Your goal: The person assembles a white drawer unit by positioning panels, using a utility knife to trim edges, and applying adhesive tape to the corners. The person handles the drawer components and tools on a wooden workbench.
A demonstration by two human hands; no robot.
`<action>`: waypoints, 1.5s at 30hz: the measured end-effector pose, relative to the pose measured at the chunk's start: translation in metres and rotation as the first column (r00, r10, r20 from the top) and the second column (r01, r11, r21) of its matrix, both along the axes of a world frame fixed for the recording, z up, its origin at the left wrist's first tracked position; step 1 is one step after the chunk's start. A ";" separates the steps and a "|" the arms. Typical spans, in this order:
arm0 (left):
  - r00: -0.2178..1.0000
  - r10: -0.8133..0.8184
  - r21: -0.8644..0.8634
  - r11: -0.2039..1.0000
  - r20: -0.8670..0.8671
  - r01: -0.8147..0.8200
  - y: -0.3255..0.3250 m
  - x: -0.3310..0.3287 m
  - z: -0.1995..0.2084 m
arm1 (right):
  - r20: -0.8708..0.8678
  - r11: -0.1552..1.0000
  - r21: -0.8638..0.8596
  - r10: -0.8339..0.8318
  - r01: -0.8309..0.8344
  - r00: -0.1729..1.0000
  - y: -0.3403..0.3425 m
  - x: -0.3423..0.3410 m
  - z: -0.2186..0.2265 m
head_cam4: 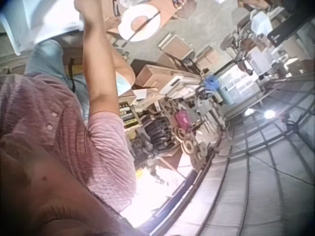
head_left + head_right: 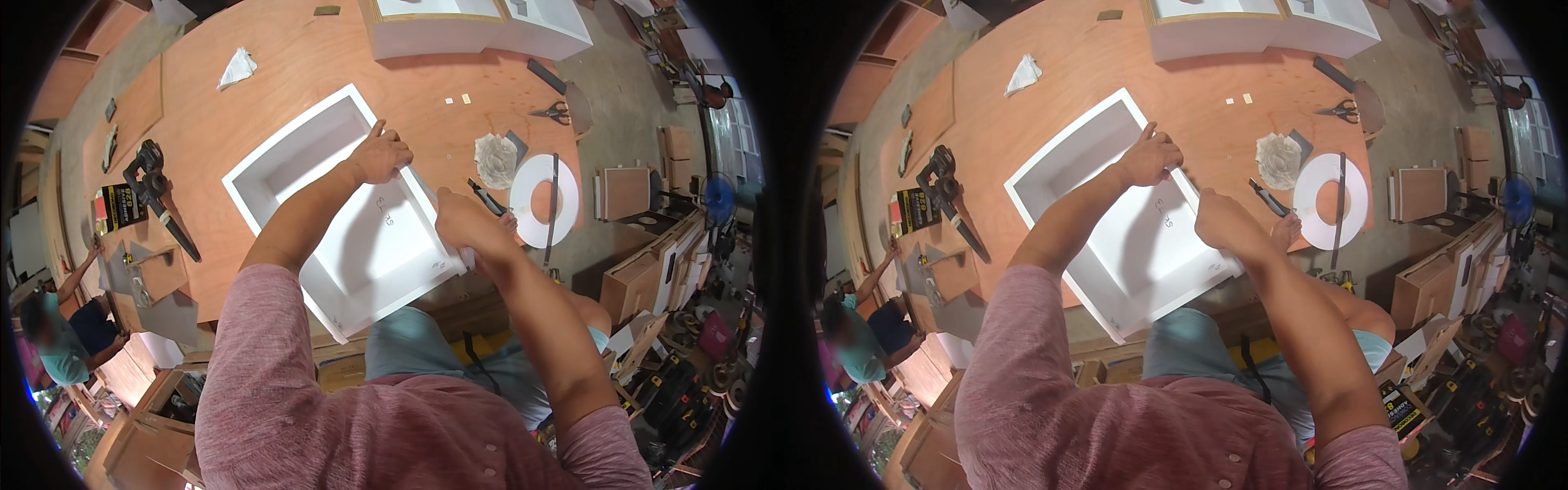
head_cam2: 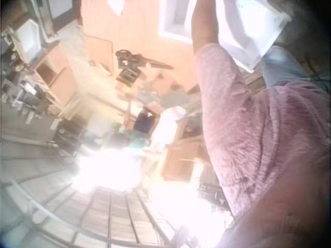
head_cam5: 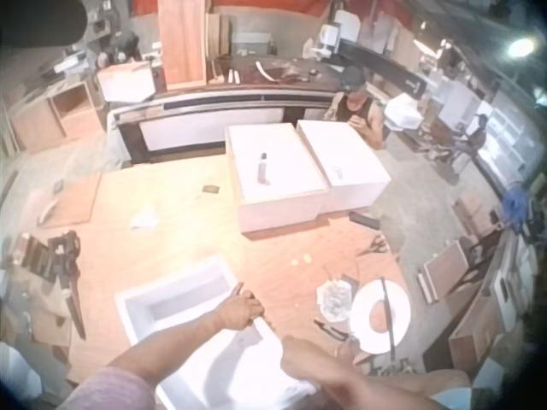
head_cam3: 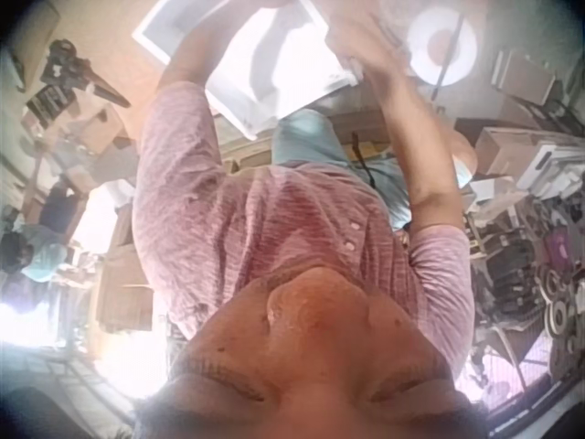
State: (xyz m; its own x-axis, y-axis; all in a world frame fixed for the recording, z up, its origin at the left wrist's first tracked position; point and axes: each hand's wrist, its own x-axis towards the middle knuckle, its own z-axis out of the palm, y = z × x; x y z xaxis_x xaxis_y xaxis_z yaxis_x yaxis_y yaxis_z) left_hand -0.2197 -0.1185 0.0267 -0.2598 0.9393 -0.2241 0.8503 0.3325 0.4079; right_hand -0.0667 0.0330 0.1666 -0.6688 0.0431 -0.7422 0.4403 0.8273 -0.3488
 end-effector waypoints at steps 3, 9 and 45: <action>1.000 0.000 0.011 1.000 0.000 0.000 0.002 0.000 0.004 | 0.026 0.998 0.051 0.026 -0.028 0.999 -0.003 -0.006 0.001; 1.000 0.015 0.017 1.000 0.001 -0.015 0.002 0.002 0.003 | 0.187 0.985 0.103 0.120 -0.140 0.975 -0.007 -0.022 -0.002; 1.000 0.028 -0.095 0.995 0.014 -0.027 0.009 0.003 0.009 | 0.180 0.984 0.099 0.132 -0.151 0.975 -0.002 -0.011 -0.020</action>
